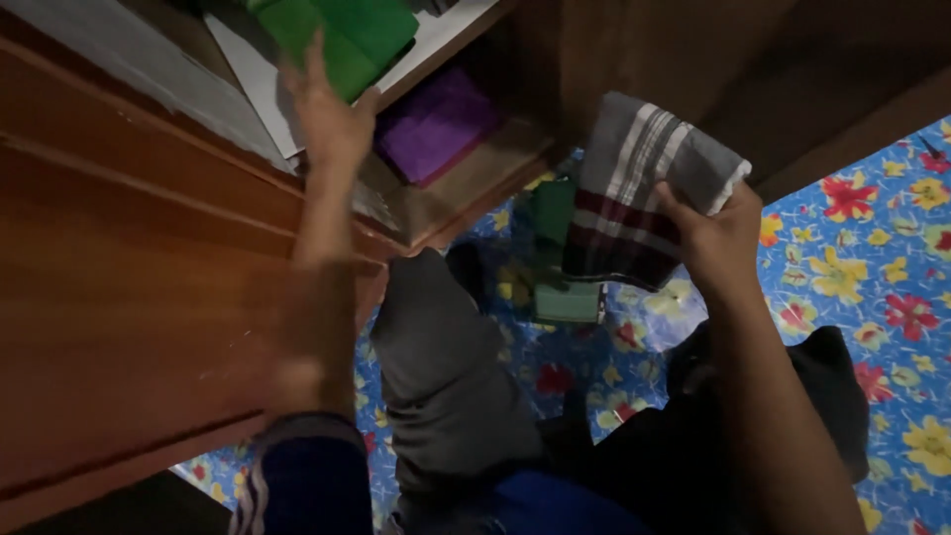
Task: Folding sarongs and stacking them neatly on a shelf inside a wooden cupboard.
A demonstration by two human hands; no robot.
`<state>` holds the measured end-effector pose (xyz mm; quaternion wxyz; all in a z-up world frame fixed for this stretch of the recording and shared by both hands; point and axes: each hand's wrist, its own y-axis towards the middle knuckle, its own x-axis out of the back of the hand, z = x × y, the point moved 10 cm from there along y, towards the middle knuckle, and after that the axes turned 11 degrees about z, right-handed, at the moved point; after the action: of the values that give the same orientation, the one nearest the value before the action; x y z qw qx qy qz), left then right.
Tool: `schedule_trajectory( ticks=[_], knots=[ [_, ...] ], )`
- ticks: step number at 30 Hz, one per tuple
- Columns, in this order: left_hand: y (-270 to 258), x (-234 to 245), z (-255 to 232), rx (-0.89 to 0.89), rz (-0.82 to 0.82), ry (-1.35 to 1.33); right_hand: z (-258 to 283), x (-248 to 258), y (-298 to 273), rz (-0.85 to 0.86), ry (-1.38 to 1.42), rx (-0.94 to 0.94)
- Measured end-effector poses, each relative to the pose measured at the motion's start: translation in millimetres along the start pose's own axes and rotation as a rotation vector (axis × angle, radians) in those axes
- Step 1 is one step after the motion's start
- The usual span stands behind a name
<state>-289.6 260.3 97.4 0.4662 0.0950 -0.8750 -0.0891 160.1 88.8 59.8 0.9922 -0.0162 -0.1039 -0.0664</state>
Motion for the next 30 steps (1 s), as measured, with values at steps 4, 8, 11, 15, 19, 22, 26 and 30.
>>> schedule_trajectory(
  ticks=[4, 8, 11, 15, 19, 22, 26, 30],
  knots=[
    [11.3, 6.0, 7.8, -0.174, 0.113, 0.131, 12.2, 0.2, -2.2, -0.008, -0.05, -0.048],
    [22.6, 8.1, 24.9, -0.184, 0.126, 0.043, 1.4, 2.4, -1.8, -0.028, 0.056, -0.054],
    [23.0, 14.4, 22.2, -0.079, 0.168, -0.023, 4.5, 2.4, -2.9, -0.007, 0.024, -0.012],
    [22.5, 38.7, -6.6, 0.116, 0.176, -0.291, 13.9, 3.5, -4.6, -0.034, 0.009, -0.087],
    [50.3, 36.3, 53.0, 0.531, -0.055, -0.653, 19.0, -4.0, 1.2, -0.023, -0.02, -0.033],
    [70.7, 40.5, 55.9, 0.586, -0.181, -0.957, 14.4, -13.2, 3.2, -0.006, 0.011, -0.114],
    [86.1, 37.1, 66.0, 0.73, -0.187, -0.992, 15.5, -19.0, 4.0, -0.051, 0.039, -0.235],
    [148.6, 4.7, 109.8, 0.758, -0.267, -1.062, 5.6, -23.1, 10.5, -0.082, -0.027, -0.194]
  ],
)
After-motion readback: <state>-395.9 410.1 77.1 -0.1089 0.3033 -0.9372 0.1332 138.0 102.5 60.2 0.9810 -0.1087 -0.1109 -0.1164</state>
